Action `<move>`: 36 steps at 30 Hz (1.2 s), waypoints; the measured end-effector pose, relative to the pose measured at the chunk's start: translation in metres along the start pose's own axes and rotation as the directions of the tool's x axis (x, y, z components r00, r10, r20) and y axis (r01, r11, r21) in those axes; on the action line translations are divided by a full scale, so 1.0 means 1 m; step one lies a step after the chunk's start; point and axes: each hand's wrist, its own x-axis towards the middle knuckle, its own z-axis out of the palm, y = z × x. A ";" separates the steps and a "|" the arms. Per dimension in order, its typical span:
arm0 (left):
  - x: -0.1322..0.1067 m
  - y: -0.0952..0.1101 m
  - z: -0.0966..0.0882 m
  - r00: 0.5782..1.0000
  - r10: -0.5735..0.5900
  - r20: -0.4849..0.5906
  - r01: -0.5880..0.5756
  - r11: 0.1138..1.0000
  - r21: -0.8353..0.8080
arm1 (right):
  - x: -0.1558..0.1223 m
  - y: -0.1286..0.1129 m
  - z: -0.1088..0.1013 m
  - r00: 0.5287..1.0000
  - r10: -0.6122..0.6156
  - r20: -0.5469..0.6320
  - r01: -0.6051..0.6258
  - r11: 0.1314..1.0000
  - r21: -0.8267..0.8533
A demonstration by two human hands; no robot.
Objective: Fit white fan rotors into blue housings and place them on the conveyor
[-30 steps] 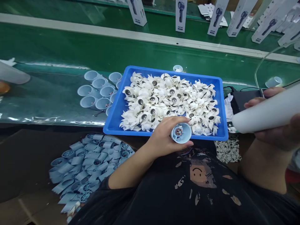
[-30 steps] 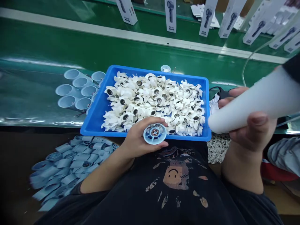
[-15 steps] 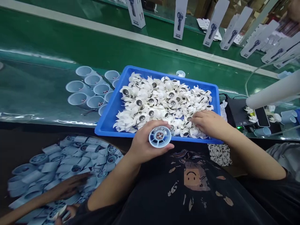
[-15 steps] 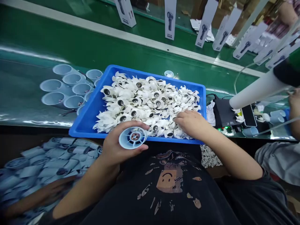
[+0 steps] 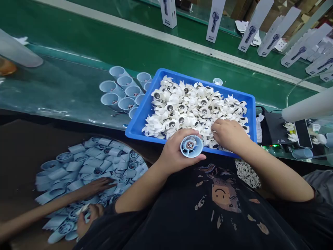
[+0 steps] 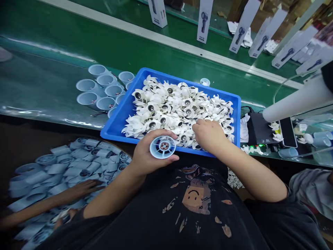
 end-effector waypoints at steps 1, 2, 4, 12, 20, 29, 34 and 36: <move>0.000 0.000 0.001 1.000 0.012 0.000 -0.012 1.000 0.014 | 0.002 -0.003 -0.001 1.000 0.019 0.008 -0.019 1.000 0.004; -0.001 0.000 0.001 1.000 0.022 0.000 -0.022 0.999 0.023 | 0.003 -0.006 -0.002 0.999 0.039 0.016 -0.039 0.999 0.010; -0.003 -0.001 0.002 0.999 0.046 0.002 -0.046 0.999 0.030 | 0.007 -0.010 -0.002 0.996 0.079 0.037 -0.080 0.996 0.025; -0.006 0.002 0.006 1.000 0.022 0.011 -0.021 0.995 -0.093 | 0.023 -0.017 -0.009 0.988 0.075 0.137 -0.089 0.991 0.101; -0.010 0.005 0.002 0.995 -0.081 0.055 0.087 0.991 -0.104 | -0.004 -0.013 -0.015 0.986 0.161 -0.036 -0.152 0.970 0.188; -0.009 0.015 -0.002 0.965 0.120 0.232 -0.176 0.955 0.237 | -0.063 -0.029 -0.018 0.850 -0.221 -0.479 0.385 0.880 0.277; -0.014 0.025 0.000 0.955 0.208 0.212 -0.271 0.902 0.335 | -0.050 -0.030 -0.013 0.831 -0.258 -0.492 0.464 0.810 0.358; -0.017 0.027 0.000 0.953 0.241 0.182 -0.294 0.879 0.376 | -0.046 -0.030 -0.010 0.832 -0.255 -0.493 0.478 0.781 0.402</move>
